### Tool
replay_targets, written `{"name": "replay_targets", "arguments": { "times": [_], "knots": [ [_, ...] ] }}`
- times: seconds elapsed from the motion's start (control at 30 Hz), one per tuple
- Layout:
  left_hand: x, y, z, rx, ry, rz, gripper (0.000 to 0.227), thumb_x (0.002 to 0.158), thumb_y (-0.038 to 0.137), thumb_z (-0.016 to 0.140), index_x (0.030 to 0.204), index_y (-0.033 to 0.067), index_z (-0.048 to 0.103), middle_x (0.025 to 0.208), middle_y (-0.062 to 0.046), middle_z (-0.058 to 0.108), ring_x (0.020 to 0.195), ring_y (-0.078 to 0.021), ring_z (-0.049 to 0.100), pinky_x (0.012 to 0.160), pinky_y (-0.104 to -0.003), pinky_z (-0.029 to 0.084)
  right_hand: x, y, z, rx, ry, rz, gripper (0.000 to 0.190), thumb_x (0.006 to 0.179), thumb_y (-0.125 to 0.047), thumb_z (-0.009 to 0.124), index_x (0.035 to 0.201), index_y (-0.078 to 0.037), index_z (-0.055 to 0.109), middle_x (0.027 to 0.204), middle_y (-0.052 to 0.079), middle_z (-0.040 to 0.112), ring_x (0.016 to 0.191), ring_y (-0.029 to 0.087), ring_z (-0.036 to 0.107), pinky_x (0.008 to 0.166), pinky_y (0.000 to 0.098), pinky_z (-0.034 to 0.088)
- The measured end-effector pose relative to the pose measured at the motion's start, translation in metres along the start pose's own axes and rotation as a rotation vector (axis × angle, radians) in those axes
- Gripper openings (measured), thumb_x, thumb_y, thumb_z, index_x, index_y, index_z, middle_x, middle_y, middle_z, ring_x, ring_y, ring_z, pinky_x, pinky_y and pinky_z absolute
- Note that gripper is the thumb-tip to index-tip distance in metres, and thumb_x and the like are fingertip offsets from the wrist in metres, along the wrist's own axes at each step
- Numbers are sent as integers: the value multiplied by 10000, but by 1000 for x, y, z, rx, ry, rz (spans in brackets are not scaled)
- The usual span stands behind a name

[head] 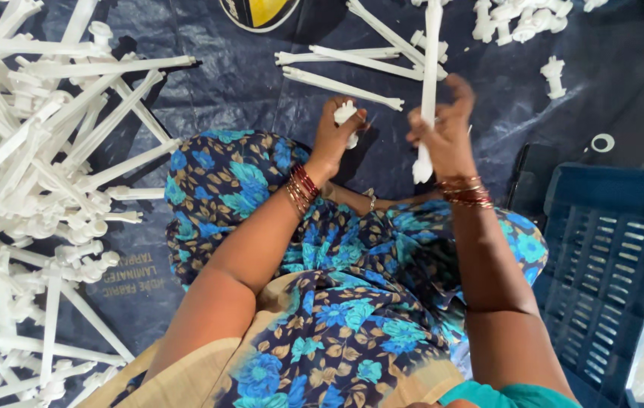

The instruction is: The person sits on a tarp and assembles white plastic components by hand. They pick up a long plastic rod and a small connector piece, then press them together to form a single unit. The assembled parts are placed into a nearby pile.

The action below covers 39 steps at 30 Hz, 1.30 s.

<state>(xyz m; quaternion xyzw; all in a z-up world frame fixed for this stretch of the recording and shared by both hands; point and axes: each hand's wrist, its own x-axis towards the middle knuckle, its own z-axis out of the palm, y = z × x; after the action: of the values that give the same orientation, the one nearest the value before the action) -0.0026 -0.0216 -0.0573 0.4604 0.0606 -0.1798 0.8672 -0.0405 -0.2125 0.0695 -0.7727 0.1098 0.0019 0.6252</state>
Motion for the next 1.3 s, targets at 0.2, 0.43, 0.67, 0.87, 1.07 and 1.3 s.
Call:
{"name": "replay_targets", "arguments": {
  "times": [0.2, 0.43, 0.67, 0.87, 1.07, 1.3],
  "knots": [
    [-7, 7, 9, 142, -81, 83, 333, 968, 219, 708, 1240, 87, 567, 1033, -6, 634, 945, -103, 654, 841, -249, 544, -4, -26, -28, 731, 1, 125, 177, 1087, -3, 446, 1220, 31, 557, 1268, 248, 673, 992, 278, 764, 817, 345, 625],
    [-9, 13, 11, 188, -115, 96, 247, 947, 66, 726, 1150, 93, 587, 1055, 23, 619, 1003, -76, 617, 870, -236, 508, -4, -30, -11, 355, -26, -96, 431, 966, -27, 688, 1374, -8, 549, 1134, 169, 643, 1052, 297, 681, 889, 356, 591],
    [-8, 11, 8, 189, -129, 88, 221, 935, 43, 738, 1091, 99, 592, 1028, 14, 642, 991, -91, 636, 886, -243, 521, -9, -33, -12, -789, 219, -806, 408, 933, -15, 781, 1280, -71, 571, 1169, 183, 662, 1071, 415, 658, 927, 499, 535],
    [-8, 8, 9, 279, -131, 164, 210, 939, 73, 768, 1074, 94, 608, 1024, 18, 622, 981, -78, 593, 892, -247, 493, -8, -33, -7, -639, -46, -433, 543, 922, -214, 812, 1353, -12, 551, 1197, 212, 674, 1033, 429, 681, 811, 461, 555],
    [-10, 11, 9, 328, -158, 188, 209, 968, 114, 755, 1117, 93, 609, 1045, 20, 607, 989, -83, 568, 885, -258, 478, 0, -29, -1, -864, -196, -448, 451, 980, -102, 710, 1402, -63, 555, 1149, 190, 667, 1029, 439, 676, 852, 505, 535],
    [-10, 13, 13, 372, -190, 286, 294, 977, 153, 771, 1218, 81, 621, 1129, 2, 624, 1079, -103, 582, 973, -278, 477, -2, -24, 9, -848, -201, -382, 387, 958, -140, 675, 1314, -47, 557, 1138, 200, 643, 917, 448, 658, 723, 503, 524]
  ]
}}
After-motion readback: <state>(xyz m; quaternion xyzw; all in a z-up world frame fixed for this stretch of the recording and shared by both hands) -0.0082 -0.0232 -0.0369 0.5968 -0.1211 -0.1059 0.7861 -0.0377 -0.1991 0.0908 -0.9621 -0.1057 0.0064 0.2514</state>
